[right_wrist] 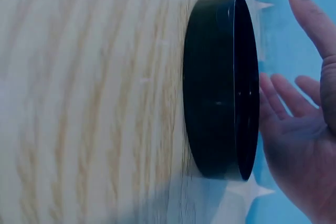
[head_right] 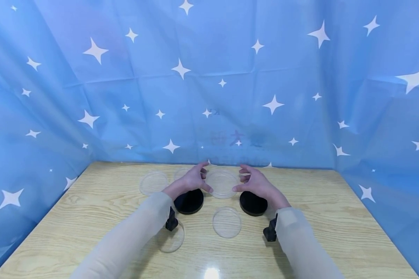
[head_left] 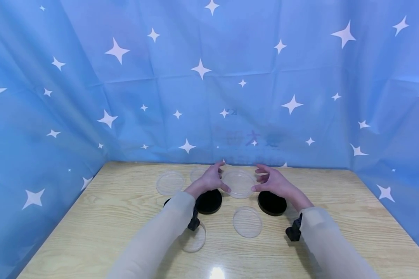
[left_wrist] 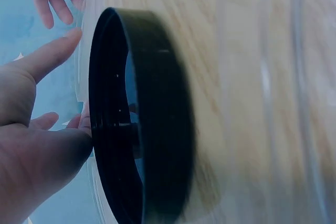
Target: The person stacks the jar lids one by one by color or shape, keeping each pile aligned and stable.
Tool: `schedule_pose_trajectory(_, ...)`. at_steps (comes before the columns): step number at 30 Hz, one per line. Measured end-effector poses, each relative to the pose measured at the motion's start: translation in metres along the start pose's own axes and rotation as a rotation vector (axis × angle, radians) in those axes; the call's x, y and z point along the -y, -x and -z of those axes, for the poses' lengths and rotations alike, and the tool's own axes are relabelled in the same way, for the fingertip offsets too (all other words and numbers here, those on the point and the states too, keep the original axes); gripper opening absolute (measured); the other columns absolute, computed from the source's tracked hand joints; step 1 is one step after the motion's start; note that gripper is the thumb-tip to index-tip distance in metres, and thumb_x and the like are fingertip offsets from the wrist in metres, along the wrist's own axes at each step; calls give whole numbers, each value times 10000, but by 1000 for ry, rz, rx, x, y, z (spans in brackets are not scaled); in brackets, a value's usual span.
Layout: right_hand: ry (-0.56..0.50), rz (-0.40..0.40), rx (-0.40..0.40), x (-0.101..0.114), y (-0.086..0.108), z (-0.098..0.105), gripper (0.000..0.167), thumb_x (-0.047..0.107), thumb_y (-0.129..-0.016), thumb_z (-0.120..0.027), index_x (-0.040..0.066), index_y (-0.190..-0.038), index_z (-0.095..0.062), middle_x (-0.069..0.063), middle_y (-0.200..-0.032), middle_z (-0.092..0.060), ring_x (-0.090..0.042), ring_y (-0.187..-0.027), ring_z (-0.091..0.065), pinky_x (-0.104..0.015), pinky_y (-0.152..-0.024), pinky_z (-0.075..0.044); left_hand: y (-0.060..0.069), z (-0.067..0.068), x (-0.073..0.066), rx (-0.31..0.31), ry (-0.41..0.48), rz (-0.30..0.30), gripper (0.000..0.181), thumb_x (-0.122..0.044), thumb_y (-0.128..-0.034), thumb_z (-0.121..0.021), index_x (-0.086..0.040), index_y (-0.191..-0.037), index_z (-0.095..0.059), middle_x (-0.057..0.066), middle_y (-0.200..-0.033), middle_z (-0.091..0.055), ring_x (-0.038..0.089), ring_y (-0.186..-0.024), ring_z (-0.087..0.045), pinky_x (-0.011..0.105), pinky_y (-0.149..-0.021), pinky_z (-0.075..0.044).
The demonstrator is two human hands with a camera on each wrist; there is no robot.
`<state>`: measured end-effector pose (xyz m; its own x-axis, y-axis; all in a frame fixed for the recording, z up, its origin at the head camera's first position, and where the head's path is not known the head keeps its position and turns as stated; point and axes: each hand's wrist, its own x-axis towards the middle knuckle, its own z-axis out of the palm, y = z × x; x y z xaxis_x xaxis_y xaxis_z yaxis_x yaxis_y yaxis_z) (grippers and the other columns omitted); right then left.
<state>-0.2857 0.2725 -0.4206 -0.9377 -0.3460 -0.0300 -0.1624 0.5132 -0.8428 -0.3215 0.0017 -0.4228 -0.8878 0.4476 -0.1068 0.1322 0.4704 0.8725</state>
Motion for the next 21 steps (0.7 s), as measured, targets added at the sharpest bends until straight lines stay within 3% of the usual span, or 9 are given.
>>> schedule_pose_trajectory(12,-2,1,50,-9,-2,6,953,148,-881,-831,-92,-1578,-227,-322,-1460,-451,-452,-1264,-529,-503,-1022,-496,-2,1,-1,15,26,9,1042,-11,-773,-888,-49,-1610,-268,212,-1458,-471,339,-1308,-503,425,-1039,-485)
schedule_pose_trajectory(21,44,7,112,-10,-6,7,923,149,-866,-842,-134,-1540,-279,-303,-1405,-492,-400,-1231,-532,-510,-1044,-462,-5,-3,-1,38,-36,-13,1044,-54,-743,-922,-39,-1591,-315,172,-1437,-510,290,-1281,-511,397,-1056,-464)
